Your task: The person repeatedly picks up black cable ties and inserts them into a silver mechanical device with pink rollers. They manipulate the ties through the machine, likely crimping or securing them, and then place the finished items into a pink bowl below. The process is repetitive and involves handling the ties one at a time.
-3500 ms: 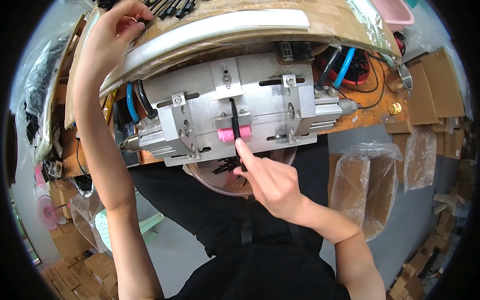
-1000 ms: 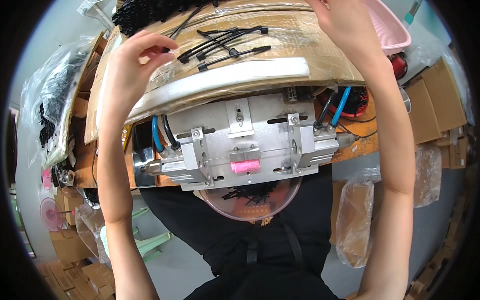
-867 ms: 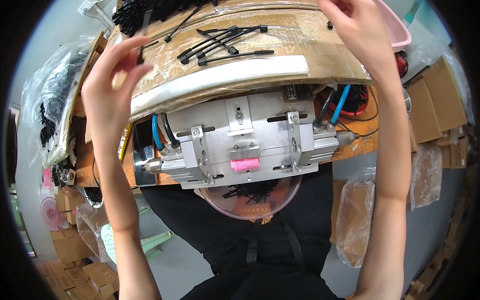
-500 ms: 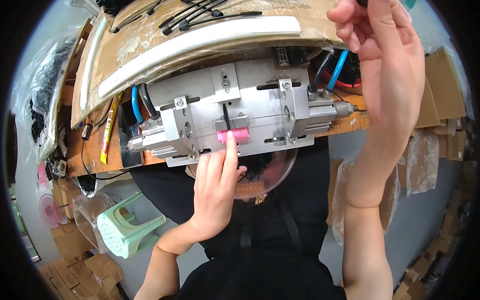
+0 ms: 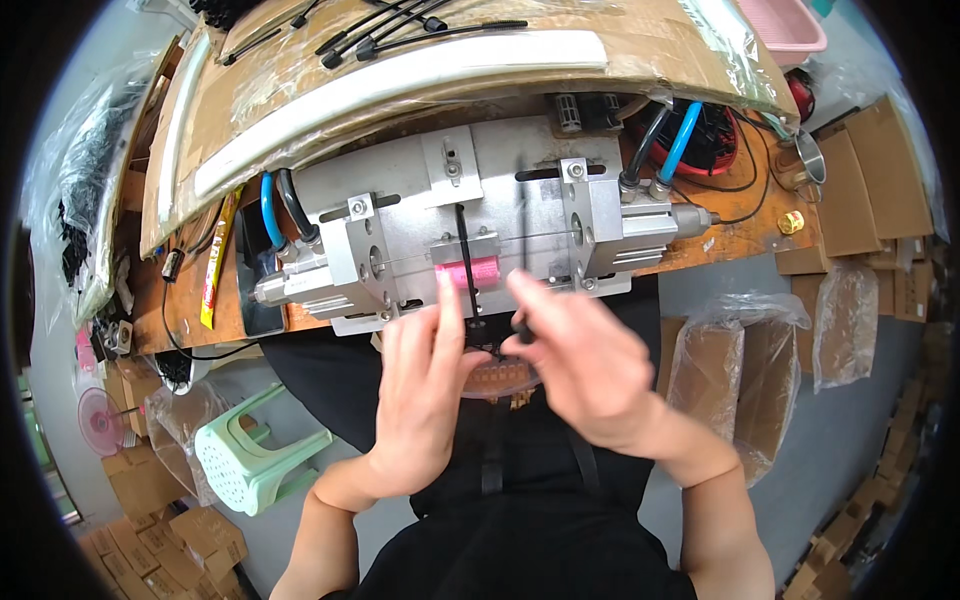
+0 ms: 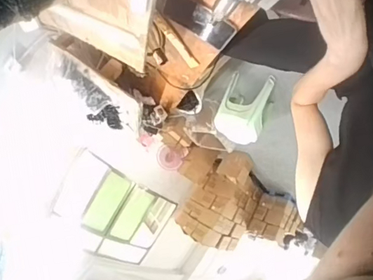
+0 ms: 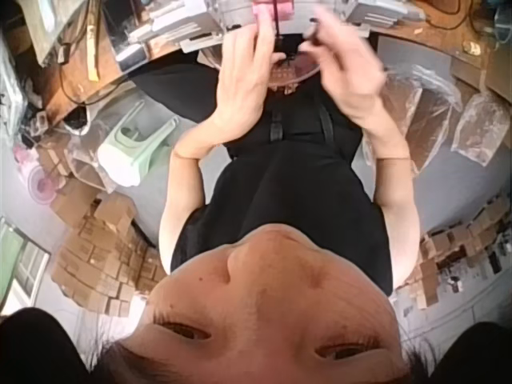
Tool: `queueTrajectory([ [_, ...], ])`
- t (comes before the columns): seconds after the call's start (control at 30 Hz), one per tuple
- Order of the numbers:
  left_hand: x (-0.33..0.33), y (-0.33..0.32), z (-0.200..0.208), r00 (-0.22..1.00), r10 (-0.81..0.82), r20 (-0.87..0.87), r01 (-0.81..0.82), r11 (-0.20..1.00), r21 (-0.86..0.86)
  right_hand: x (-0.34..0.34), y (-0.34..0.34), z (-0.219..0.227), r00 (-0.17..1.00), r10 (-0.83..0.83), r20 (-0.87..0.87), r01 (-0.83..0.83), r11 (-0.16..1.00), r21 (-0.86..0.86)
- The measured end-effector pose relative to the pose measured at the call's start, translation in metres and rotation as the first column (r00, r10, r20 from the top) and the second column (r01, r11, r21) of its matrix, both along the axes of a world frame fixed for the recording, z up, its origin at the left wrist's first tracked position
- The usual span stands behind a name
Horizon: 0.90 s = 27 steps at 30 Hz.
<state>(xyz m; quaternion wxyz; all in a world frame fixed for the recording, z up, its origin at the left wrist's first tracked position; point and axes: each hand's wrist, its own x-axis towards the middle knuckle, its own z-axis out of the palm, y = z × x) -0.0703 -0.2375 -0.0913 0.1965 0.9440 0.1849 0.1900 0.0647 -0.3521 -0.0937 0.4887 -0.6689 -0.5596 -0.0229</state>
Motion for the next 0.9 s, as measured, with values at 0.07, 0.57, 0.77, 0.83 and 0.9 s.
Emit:
queueTrajectory([
  [0.07,-0.009,0.000,0.007,0.999,0.011,0.033,-0.011,1.000,-0.004,-0.013,0.003,-0.022,0.999,0.033,0.032,-0.032,0.998,-0.045],
  [0.57,0.016,0.060,0.046,0.967,0.043,0.253,-0.053,0.998,0.035,0.013,0.025,0.013,0.971,0.135,0.199,-0.094,0.974,-0.204],
  [0.77,0.108,0.165,0.090,0.923,-0.361,0.133,0.320,0.913,0.253,0.160,0.124,0.081,0.676,-0.243,0.695,0.242,0.965,0.101],
  [0.83,0.111,0.175,0.103,0.896,-0.442,0.033,0.437,0.893,0.111,0.179,0.145,0.107,0.804,0.037,0.594,0.144,0.956,-0.255],
  [0.9,0.097,0.184,0.107,0.876,-0.482,0.006,0.481,0.876,0.032,0.171,0.158,0.125,0.864,0.006,0.503,0.228,0.887,-0.401],
])
